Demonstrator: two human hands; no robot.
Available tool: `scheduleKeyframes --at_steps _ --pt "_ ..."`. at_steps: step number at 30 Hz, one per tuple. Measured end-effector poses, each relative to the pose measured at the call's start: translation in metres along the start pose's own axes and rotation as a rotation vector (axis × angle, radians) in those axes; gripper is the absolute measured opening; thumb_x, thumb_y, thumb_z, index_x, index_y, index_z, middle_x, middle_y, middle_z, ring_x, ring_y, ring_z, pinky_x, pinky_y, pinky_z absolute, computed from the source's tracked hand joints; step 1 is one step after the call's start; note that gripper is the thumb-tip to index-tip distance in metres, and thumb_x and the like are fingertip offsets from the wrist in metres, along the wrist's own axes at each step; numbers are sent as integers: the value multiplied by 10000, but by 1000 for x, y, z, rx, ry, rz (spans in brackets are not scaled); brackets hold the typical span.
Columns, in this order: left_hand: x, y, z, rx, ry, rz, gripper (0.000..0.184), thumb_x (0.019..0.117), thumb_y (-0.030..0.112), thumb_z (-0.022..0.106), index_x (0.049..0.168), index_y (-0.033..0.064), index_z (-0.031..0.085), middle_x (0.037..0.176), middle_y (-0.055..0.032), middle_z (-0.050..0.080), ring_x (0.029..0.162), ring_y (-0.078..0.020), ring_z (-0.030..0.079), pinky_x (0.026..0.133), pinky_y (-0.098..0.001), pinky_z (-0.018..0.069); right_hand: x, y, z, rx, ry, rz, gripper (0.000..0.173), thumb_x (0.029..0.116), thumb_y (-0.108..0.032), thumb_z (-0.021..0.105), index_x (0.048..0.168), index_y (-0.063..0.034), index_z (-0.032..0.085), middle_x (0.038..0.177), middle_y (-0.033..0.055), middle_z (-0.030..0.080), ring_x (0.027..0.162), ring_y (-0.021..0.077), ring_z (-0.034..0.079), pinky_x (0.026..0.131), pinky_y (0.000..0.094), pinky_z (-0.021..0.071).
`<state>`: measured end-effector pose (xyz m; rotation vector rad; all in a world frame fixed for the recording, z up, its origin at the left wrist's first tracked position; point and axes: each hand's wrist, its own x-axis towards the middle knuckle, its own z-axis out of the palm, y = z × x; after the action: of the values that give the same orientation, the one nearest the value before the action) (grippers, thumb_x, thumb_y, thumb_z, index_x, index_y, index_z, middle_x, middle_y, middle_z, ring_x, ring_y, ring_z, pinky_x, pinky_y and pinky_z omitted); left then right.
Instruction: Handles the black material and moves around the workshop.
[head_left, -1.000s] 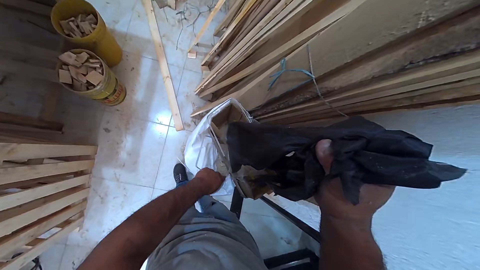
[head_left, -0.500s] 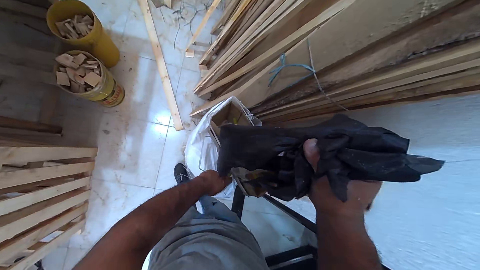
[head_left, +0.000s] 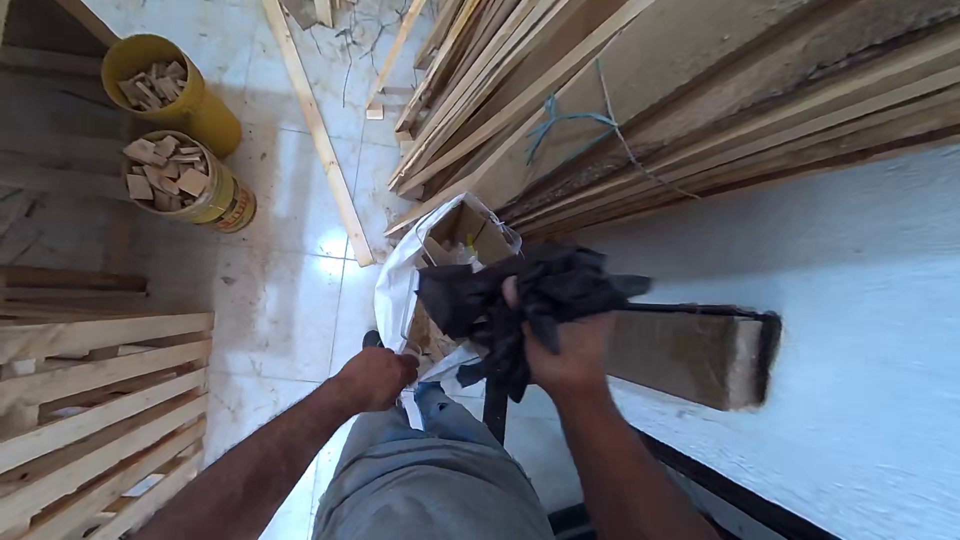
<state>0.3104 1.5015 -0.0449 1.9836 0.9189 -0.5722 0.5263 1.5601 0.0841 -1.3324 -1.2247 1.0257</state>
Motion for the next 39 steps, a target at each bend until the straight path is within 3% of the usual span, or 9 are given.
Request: scheduleKeyframes --at_steps 3,9,13,17,23,29,33,36,39 --pt "-3 10 5 -77 62 -150 246 1038 151 504 1216 89 663 1132 -163 696 1075 -381 676 874 -576 549 -4 19 24 -130 -31 42 213 826 -45 792 994 -109 678 887 -41 733 833 41 712 765 271 629" --pt "-10 27 20 -273 344 -253 225 999 88 528 1080 32 730 1137 -156 720 1193 -336 638 1024 -475 517 -43 106 73 -411 -188 234 300 836 -100 801 1107 -47 684 1020 101 722 913 207 712 824 447 611" --pt "-10 30 32 -290 505 -185 208 998 76 516 1037 -5 703 1025 -171 732 1118 -355 672 1058 -459 495 -37 144 79 -935 -906 826 336 988 -288 612 1098 20 689 1146 235 685 1115 384 656 951 595 509" --pt "-8 38 39 -226 686 -25 172 961 35 535 922 -27 692 886 -192 717 995 -395 707 916 -469 572 -22 149 87 -1031 -1561 721 306 1030 -144 545 1200 95 635 1271 292 615 1216 423 580 1010 603 436" --pt "-6 31 38 -116 826 44 139 929 32 571 827 8 661 785 -146 692 884 -348 723 821 -427 603 -31 139 112 -1009 -1326 876 459 1084 -234 476 1421 73 526 1495 271 504 1424 421 444 1174 572 321" --pt "-12 18 31 -219 692 -46 145 946 37 563 889 -17 684 854 -164 716 948 -357 721 855 -441 598 -8 143 95 -711 -1225 905 479 1049 -403 513 1152 42 657 1138 227 661 1053 323 636 918 558 480" --pt "-15 19 29 -213 655 -31 164 958 52 545 912 -17 687 883 -173 723 990 -368 715 904 -453 582 2 57 70 -1032 -1148 721 432 1050 -320 522 1333 -2 592 1240 251 637 1178 411 625 971 613 503" --pt "-18 20 27 -241 617 -52 180 966 53 539 943 -35 694 914 -191 730 1017 -383 712 913 -468 579 -4 -17 42 -1133 -1015 547 317 1079 -242 454 1125 -42 696 1065 199 706 1051 377 686 886 572 541" --pt "-19 20 25 -261 571 -76 197 980 64 527 977 -38 695 944 -196 734 1050 -387 704 927 -474 573 -16 -38 17 -1107 -875 560 363 1081 -281 455 1169 -51 722 1113 171 716 1083 328 686 954 513 530"
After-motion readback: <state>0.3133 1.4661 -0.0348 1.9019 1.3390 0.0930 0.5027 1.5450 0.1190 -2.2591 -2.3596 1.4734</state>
